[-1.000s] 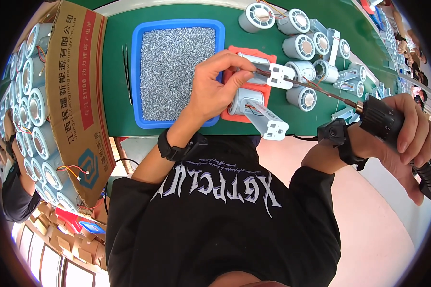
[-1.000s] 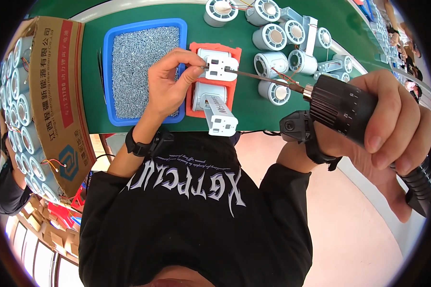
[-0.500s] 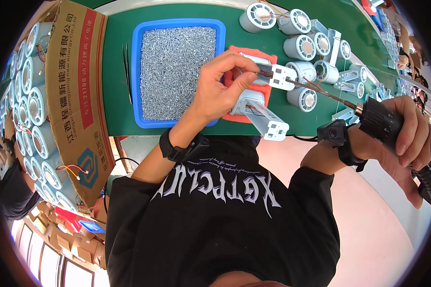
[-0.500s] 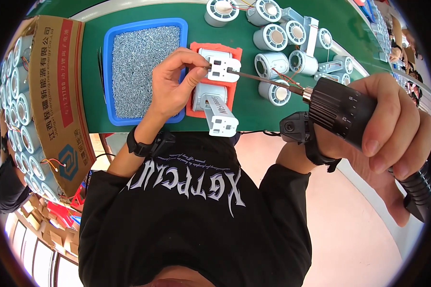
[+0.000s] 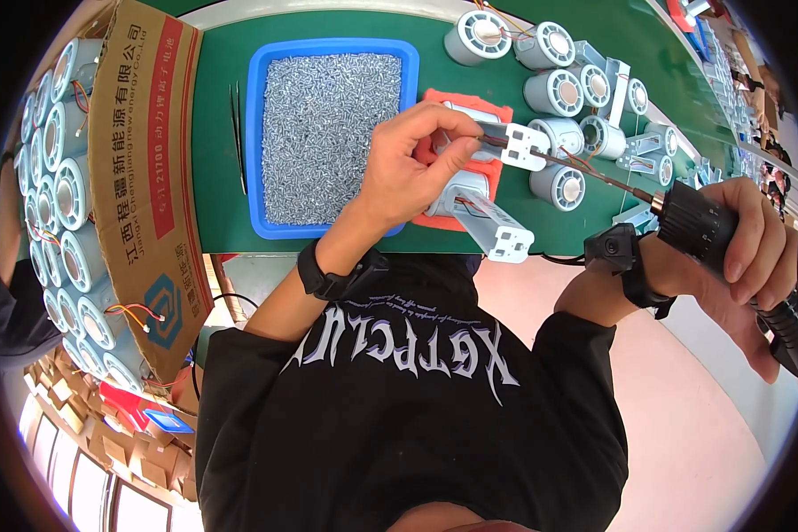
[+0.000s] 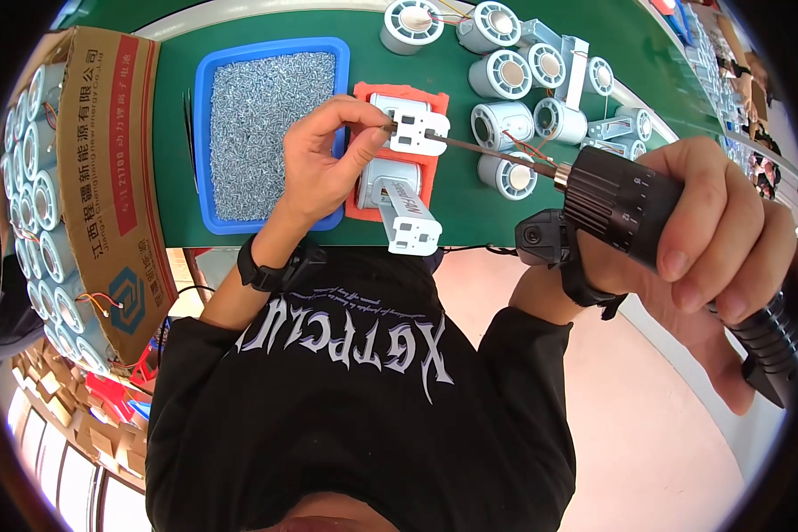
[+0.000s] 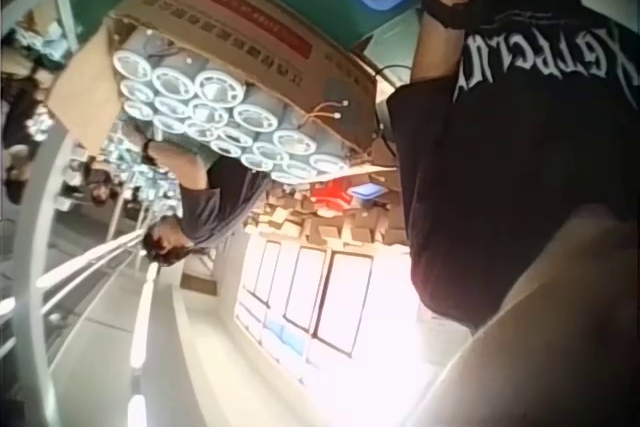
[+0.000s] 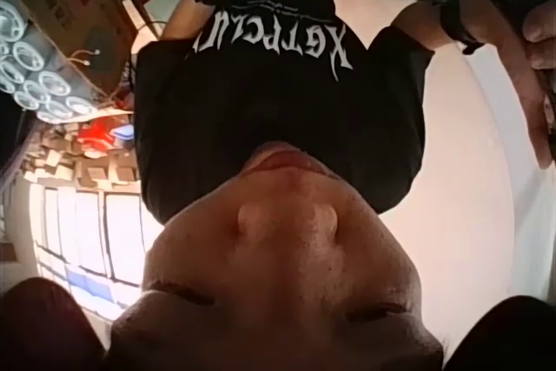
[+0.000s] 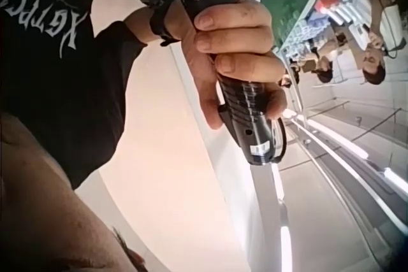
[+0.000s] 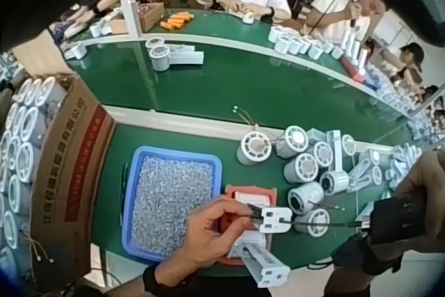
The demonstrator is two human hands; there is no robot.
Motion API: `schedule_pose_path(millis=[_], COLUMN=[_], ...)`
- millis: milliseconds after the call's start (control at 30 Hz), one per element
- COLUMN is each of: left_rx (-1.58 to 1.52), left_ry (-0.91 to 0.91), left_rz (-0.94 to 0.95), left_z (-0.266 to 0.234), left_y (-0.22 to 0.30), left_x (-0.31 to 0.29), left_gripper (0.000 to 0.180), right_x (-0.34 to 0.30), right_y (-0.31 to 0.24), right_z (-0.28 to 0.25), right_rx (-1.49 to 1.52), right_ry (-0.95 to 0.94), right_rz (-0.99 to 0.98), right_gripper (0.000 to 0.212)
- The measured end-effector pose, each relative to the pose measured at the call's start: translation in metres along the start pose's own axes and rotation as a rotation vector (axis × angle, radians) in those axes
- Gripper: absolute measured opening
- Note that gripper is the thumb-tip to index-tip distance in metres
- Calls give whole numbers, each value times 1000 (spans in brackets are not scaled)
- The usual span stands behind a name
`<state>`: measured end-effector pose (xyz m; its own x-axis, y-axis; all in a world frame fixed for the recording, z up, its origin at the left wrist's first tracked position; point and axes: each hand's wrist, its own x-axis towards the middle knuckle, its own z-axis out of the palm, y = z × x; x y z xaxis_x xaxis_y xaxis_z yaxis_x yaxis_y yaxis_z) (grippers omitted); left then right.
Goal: The person picks up a screw from a tray, places it into a fan component, and drives it in with a power screwdriver. They then set the screwdriver down, pick up a fan motor and a plastic housing, fit them together, and place the assembly into a red jig.
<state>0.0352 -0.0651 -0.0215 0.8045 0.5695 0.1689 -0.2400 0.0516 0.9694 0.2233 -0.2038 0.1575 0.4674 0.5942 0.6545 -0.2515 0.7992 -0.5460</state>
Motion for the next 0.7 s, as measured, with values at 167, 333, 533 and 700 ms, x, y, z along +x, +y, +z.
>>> schedule_pose_path(millis=[167,333,533,700], left_rx=[-222,-364,-130,-82], left_ry=[11,-8,-165,4], left_rz=[-51,-116,-308,-295], left_z=[1,-1,-8,-21], left_y=[-1,-6,9,0], left_x=[-1,-1,5,-1], left_gripper=[12,13,10,7], right_x=[-8,-16,-18,-14], right_y=[5,3,1,2], right_z=[-1,-11,-15,-13], right_rx=[-62,-66,-58,-73], right_ry=[47,51,107,60], right_rz=[-32,5,-23,-18], right_gripper=[51,63,65,64])
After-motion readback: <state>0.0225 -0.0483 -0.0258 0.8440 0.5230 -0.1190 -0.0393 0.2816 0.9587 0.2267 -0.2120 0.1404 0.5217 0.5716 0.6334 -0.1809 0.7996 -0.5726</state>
